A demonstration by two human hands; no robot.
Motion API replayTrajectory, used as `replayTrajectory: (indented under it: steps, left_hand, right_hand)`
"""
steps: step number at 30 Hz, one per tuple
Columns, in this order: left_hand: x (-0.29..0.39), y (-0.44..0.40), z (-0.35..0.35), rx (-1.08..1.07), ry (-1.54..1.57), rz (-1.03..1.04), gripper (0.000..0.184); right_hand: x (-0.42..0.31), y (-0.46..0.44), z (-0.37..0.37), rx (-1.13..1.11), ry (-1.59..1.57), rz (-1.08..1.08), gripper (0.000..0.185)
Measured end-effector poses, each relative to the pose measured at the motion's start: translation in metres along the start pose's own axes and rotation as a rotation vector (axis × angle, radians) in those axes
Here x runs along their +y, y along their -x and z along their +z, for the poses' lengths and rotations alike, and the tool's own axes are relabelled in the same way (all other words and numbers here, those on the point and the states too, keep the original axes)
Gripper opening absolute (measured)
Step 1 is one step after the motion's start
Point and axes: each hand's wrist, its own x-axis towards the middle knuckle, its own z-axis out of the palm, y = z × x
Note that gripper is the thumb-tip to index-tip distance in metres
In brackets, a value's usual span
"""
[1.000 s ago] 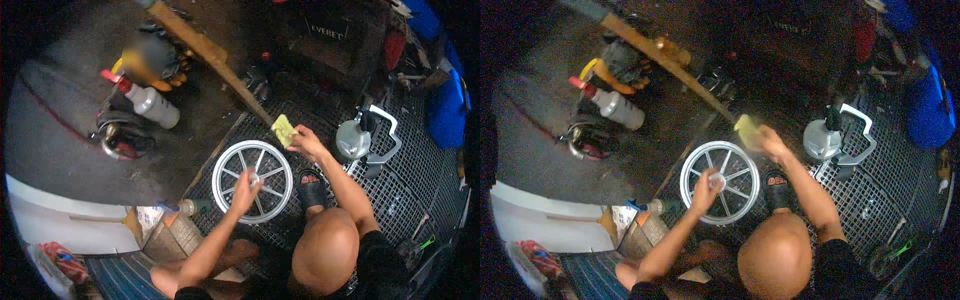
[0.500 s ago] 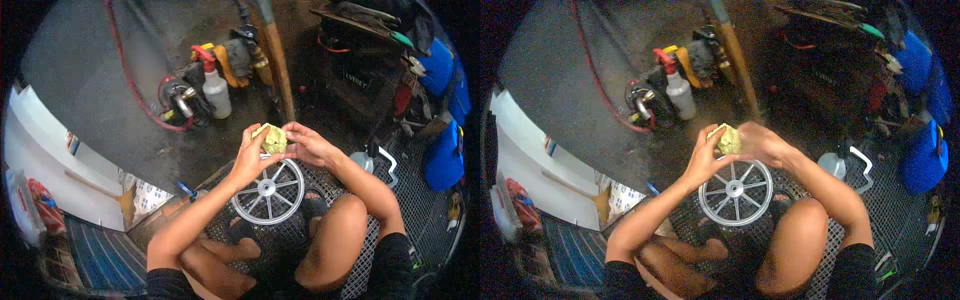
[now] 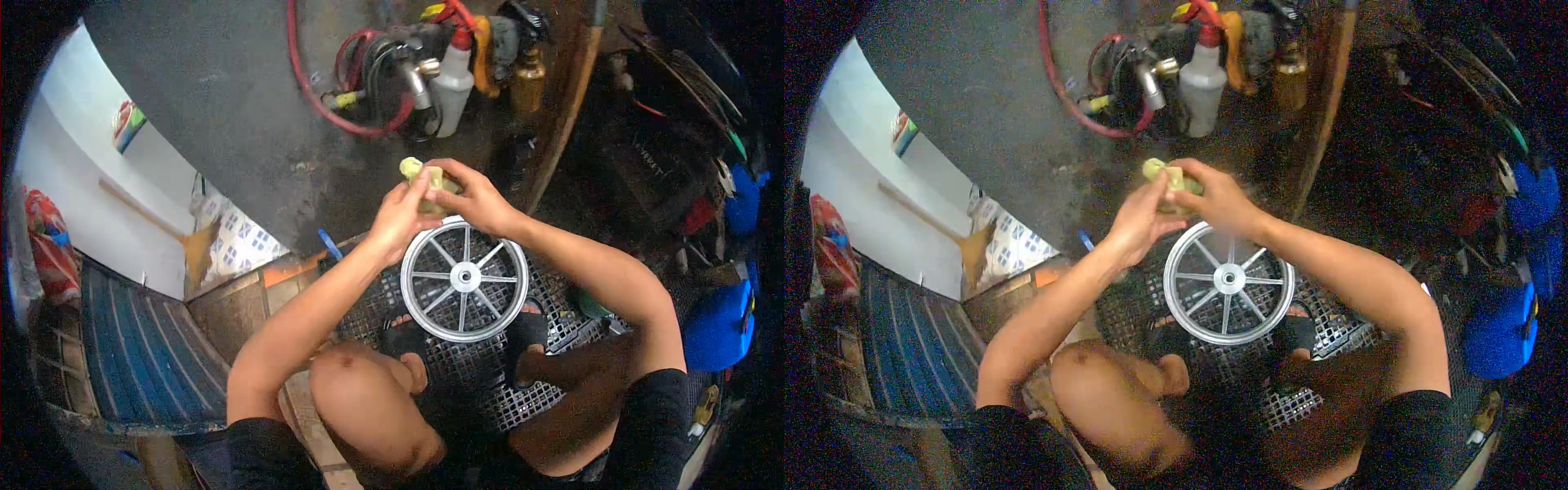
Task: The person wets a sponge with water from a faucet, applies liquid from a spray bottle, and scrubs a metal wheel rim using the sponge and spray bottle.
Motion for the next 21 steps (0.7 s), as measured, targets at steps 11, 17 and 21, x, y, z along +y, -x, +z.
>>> replayTrajectory:
  steps: [11,17,21]
  left_hand:
    - [-0.185,0.037,-0.224,0.727,-0.820,0.537,0.095]
    - [-0.185,-0.048,-0.241,0.513,-0.444,0.633,0.085]
    - [-0.185,-0.081,-0.272,0.801,-0.266,0.658,0.046]
  right_hand:
    - [0.137,0.028,0.091,0.257,-1.105,0.455,0.066]
    - [0.150,0.046,0.131,0.365,-1.297,0.692,0.058]
    - [0.179,0.060,0.141,0.499,-1.302,0.702,0.057]
